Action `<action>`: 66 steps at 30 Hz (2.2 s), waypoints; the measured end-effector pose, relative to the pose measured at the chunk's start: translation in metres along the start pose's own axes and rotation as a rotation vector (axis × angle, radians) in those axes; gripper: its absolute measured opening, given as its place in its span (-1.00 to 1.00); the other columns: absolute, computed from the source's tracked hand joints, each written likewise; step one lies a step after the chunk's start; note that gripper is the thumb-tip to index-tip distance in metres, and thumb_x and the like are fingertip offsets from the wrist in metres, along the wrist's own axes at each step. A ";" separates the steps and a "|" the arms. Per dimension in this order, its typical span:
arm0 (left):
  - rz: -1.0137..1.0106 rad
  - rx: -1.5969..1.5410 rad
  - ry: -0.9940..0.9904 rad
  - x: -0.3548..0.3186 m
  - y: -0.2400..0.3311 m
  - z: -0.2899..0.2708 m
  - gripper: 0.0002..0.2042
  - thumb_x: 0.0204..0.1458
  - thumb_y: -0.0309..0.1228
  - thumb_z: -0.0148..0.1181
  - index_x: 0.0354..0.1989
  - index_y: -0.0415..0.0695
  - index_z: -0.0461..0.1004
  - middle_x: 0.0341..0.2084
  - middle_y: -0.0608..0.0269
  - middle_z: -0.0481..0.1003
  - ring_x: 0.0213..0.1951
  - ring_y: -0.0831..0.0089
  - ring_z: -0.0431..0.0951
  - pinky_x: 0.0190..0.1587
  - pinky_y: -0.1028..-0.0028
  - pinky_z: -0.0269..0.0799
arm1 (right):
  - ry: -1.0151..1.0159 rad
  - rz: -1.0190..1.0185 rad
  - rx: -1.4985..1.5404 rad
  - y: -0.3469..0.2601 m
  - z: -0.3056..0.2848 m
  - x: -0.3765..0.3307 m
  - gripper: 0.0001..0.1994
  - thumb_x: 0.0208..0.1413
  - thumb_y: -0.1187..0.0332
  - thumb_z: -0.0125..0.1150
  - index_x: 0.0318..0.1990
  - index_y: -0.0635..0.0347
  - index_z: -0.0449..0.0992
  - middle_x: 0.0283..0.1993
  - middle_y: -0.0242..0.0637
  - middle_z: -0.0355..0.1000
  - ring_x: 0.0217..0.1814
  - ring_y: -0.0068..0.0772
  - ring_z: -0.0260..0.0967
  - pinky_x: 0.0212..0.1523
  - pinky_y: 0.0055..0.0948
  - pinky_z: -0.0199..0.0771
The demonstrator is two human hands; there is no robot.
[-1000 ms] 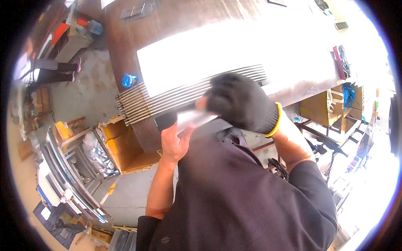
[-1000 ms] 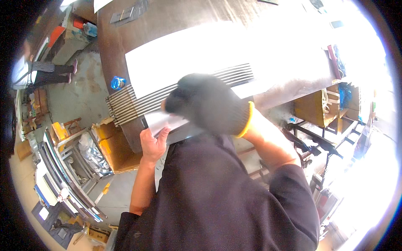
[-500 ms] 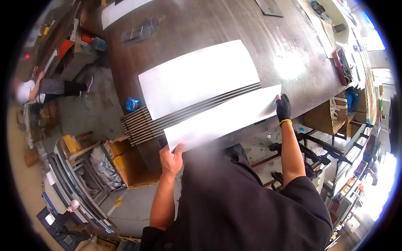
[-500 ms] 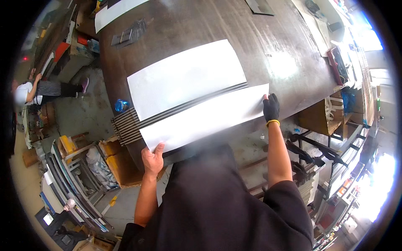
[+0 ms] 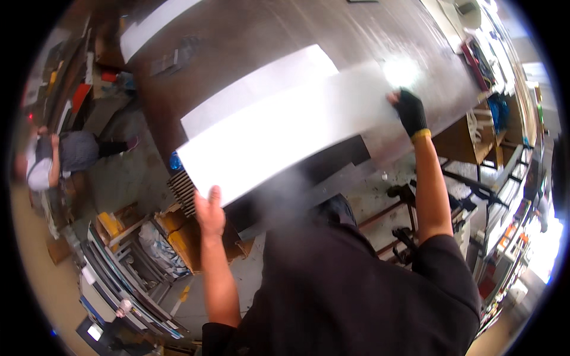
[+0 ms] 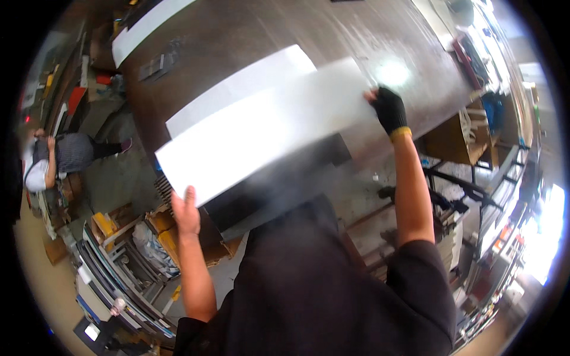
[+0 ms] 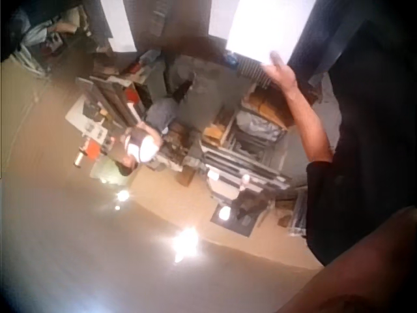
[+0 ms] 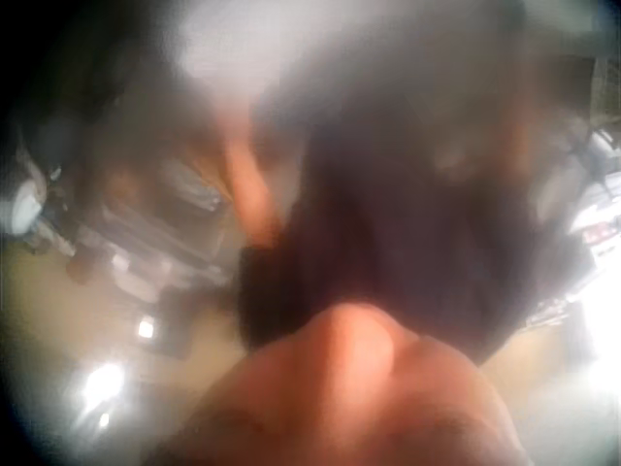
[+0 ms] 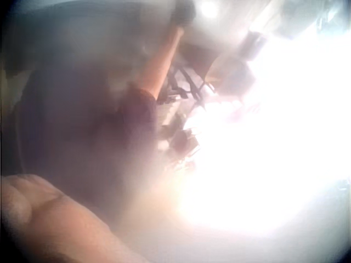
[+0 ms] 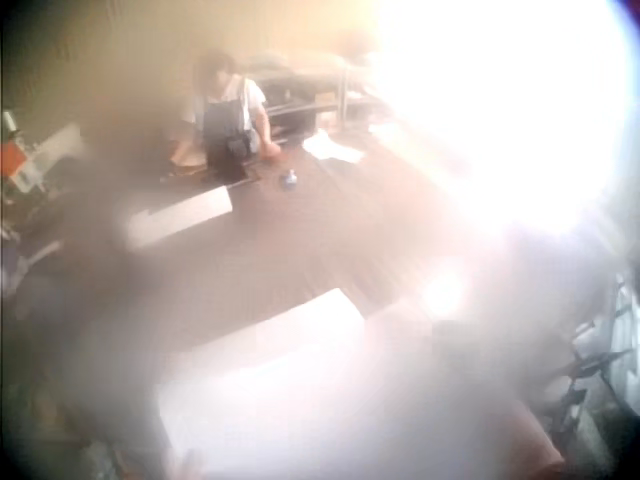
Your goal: The person repeatedly picks up thin white sheets from a table and places them on top of a stack of dark ribbed panels. The person handles the sheets one at a time, aligning them before adding them to the stack. The task continues throughout the clip with the stack growing in height.
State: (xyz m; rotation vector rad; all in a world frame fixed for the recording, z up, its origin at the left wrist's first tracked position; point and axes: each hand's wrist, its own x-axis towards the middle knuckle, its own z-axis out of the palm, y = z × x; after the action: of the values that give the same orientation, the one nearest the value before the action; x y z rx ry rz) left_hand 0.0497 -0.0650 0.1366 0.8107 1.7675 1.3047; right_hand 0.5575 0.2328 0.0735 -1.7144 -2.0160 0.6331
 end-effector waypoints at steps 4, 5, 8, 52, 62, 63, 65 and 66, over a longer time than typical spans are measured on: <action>-0.087 -0.335 -0.004 0.055 0.017 -0.016 -0.57 0.33 -0.46 0.07 0.32 -0.29 0.24 0.15 0.10 0.44 0.11 0.34 0.46 0.19 0.34 0.37 | 0.114 -0.127 -0.117 -0.039 0.005 0.070 -0.61 0.16 0.04 0.34 -0.27 0.28 0.60 -0.39 -0.12 0.57 -0.36 -0.24 0.51 -0.27 -0.30 0.48; -0.102 -0.350 0.014 0.065 0.024 -0.019 -0.57 0.33 -0.46 0.06 0.33 -0.28 0.24 0.15 0.10 0.45 0.11 0.34 0.47 0.17 0.34 0.41 | 0.025 0.019 0.063 -0.061 0.005 0.080 -0.63 0.16 0.06 0.34 -0.21 0.26 0.61 -0.38 -0.17 0.57 -0.33 -0.30 0.51 -0.26 -0.34 0.49; -0.104 -0.450 -0.014 0.092 0.031 -0.027 -0.56 0.31 -0.47 0.05 0.35 -0.25 0.25 0.15 0.09 0.44 0.06 0.31 0.54 0.05 0.35 0.52 | -0.119 0.117 0.617 -0.068 0.019 0.101 -0.63 0.17 0.15 0.32 0.01 0.21 0.61 -0.29 -0.27 0.58 -0.28 -0.45 0.53 -0.22 -0.45 0.54; -0.395 0.085 0.392 0.056 -0.104 -0.044 -0.85 0.32 -0.45 0.13 -0.02 -0.24 0.44 -0.18 0.18 0.59 -0.25 0.48 0.61 -0.22 0.56 0.54 | -0.385 0.031 -0.098 0.003 0.122 0.067 -0.69 -0.04 0.07 0.43 -0.34 0.14 0.64 -0.27 -0.07 0.59 -0.16 -0.01 0.53 -0.07 -0.21 0.47; -0.404 0.057 0.418 0.055 -0.120 -0.046 -0.84 0.30 -0.48 0.17 -0.03 -0.27 0.45 -0.23 0.17 0.59 -0.29 0.49 0.61 -0.29 0.60 0.55 | -0.295 -0.074 -0.080 0.011 0.124 0.059 -0.71 0.01 0.12 0.40 -0.42 0.18 0.59 -0.30 -0.01 0.56 -0.18 0.10 0.49 -0.12 -0.15 0.45; -0.399 0.056 0.401 0.056 -0.121 -0.045 -0.85 0.30 -0.48 0.17 -0.04 -0.27 0.46 -0.24 0.19 0.59 -0.29 0.50 0.61 -0.31 0.60 0.54 | -0.276 -0.045 -0.045 0.018 0.126 0.055 -0.70 0.00 0.11 0.40 -0.41 0.18 0.59 -0.31 0.00 0.55 -0.18 0.12 0.49 -0.12 -0.13 0.45; -0.408 0.067 0.423 0.056 -0.128 -0.049 -0.89 0.28 -0.48 0.19 -0.10 -0.24 0.49 -0.27 0.24 0.58 -0.32 0.55 0.59 -0.34 0.62 0.50 | -0.327 -0.034 -0.126 0.011 0.122 0.057 -0.66 0.07 0.05 0.32 -0.28 0.18 0.60 -0.20 -0.01 0.56 -0.09 0.08 0.49 -0.03 -0.12 0.44; -0.411 0.070 0.425 0.056 -0.128 -0.050 -0.88 0.28 -0.47 0.20 -0.11 -0.24 0.50 -0.28 0.26 0.58 -0.33 0.56 0.58 -0.34 0.63 0.48 | -0.392 -0.040 -0.245 0.000 0.117 0.057 -0.60 0.14 -0.01 0.24 -0.17 0.18 0.61 -0.09 -0.04 0.57 0.00 0.04 0.49 0.06 -0.13 0.44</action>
State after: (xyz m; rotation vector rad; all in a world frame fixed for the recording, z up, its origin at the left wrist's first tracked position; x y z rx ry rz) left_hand -0.0266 -0.0753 0.0096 0.1837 2.1781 1.1950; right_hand 0.4806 0.2806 -0.0205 -1.7879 -2.4803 0.7867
